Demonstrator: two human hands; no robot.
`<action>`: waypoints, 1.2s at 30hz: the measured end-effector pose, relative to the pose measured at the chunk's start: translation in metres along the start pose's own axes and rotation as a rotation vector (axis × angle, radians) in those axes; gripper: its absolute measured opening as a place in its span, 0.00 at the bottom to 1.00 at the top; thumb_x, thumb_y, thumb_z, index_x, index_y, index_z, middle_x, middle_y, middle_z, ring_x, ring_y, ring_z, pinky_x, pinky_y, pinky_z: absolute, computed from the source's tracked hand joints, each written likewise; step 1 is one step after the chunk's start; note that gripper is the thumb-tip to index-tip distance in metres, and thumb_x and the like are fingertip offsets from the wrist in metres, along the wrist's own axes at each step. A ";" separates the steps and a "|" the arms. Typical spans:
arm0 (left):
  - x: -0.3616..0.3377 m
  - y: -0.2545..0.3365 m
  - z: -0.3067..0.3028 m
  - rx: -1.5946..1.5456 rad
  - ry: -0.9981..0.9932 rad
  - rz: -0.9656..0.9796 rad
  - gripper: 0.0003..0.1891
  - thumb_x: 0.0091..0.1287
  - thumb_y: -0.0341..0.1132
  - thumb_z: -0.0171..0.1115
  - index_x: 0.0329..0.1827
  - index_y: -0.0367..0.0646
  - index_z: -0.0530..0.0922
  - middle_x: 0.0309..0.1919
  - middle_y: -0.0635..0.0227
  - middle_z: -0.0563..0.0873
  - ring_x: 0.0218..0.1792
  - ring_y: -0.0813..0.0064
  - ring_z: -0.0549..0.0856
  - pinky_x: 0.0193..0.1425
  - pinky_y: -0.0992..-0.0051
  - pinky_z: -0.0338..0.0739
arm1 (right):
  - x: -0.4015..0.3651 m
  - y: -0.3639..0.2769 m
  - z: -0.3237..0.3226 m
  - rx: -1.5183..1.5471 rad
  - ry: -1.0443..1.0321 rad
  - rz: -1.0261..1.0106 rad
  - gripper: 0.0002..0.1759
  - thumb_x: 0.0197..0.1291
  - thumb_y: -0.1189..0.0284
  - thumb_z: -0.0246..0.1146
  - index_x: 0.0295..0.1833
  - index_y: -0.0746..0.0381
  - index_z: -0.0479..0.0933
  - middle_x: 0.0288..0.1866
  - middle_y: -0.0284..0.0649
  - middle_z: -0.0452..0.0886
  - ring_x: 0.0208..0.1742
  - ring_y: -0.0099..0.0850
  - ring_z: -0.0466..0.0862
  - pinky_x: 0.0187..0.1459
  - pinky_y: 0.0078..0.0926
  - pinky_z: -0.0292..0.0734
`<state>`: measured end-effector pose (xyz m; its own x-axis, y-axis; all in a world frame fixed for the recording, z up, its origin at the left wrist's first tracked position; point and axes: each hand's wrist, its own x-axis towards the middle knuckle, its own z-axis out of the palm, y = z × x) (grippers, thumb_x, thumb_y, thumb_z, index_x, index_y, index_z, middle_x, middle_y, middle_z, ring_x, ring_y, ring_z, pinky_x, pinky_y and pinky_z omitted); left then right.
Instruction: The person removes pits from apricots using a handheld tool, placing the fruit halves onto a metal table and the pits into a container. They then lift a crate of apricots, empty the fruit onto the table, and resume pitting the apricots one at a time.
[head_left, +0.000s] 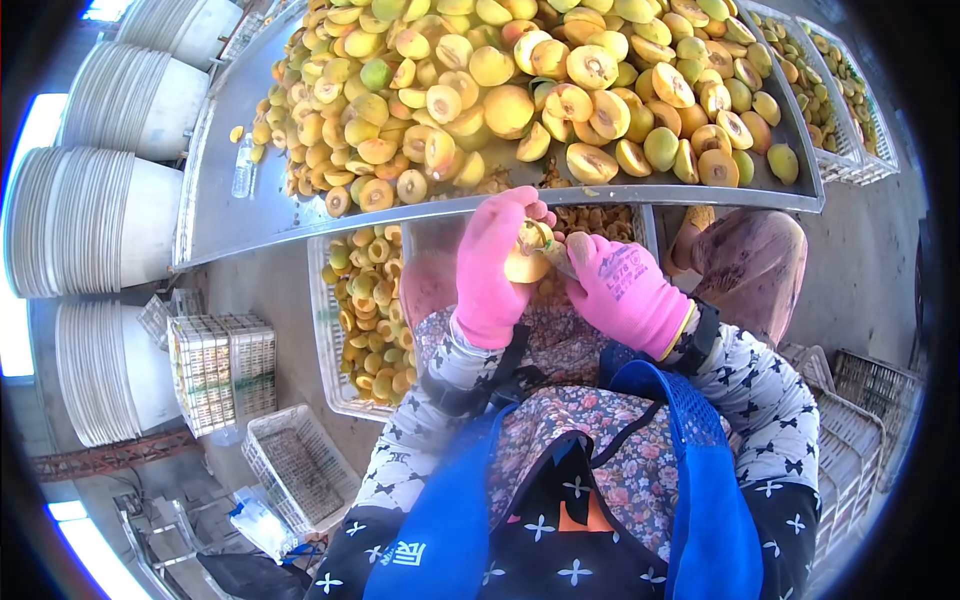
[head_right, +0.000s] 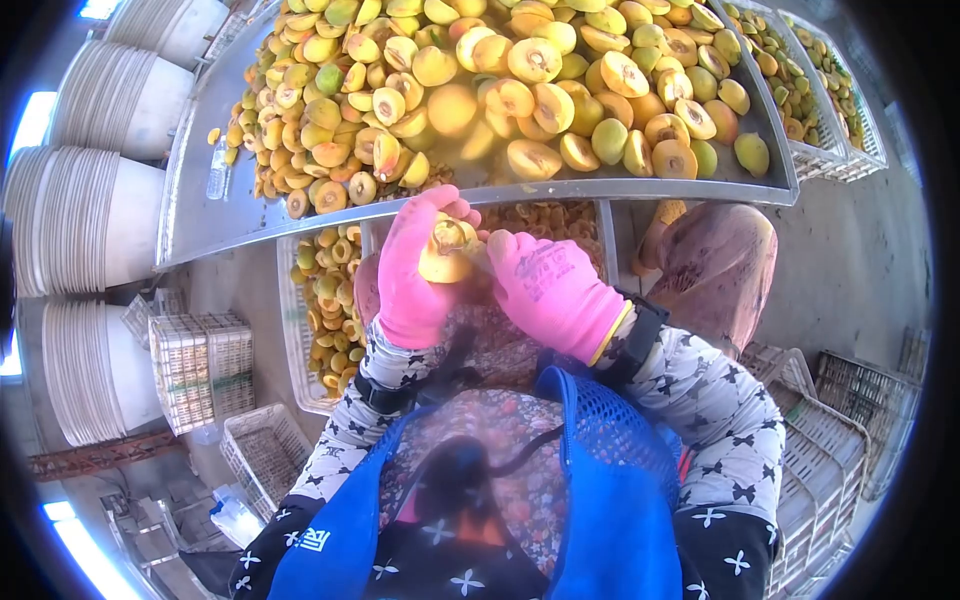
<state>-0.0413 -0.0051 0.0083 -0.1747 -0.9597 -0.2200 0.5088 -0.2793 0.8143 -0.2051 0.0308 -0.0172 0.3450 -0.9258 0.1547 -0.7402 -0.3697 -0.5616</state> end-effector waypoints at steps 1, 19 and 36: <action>0.001 -0.001 -0.004 0.052 -0.028 -0.007 0.19 0.72 0.36 0.57 0.61 0.35 0.74 0.46 0.60 0.81 0.49 0.67 0.81 0.56 0.66 0.79 | 0.000 0.001 -0.004 -0.027 -0.033 -0.016 0.17 0.58 0.67 0.65 0.47 0.63 0.69 0.36 0.49 0.81 0.35 0.50 0.84 0.35 0.45 0.79; 0.003 -0.013 0.009 0.231 0.152 0.342 0.15 0.77 0.40 0.55 0.50 0.34 0.79 0.41 0.59 0.85 0.39 0.68 0.84 0.44 0.71 0.83 | -0.012 -0.033 0.016 0.666 0.038 0.199 0.14 0.58 0.71 0.66 0.44 0.64 0.69 0.30 0.55 0.80 0.36 0.57 0.82 0.34 0.51 0.74; 0.016 -0.017 -0.003 0.284 0.200 0.057 0.20 0.75 0.46 0.58 0.45 0.32 0.80 0.34 0.57 0.86 0.32 0.66 0.87 0.36 0.69 0.86 | -0.008 -0.015 0.031 0.647 -0.056 0.173 0.16 0.59 0.70 0.66 0.47 0.68 0.71 0.31 0.54 0.80 0.37 0.57 0.82 0.35 0.46 0.75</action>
<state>-0.0501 -0.0159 -0.0104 0.0296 -0.9683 -0.2482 0.2532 -0.2329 0.9390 -0.1790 0.0458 -0.0348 0.2951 -0.9554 -0.0138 -0.2983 -0.0784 -0.9512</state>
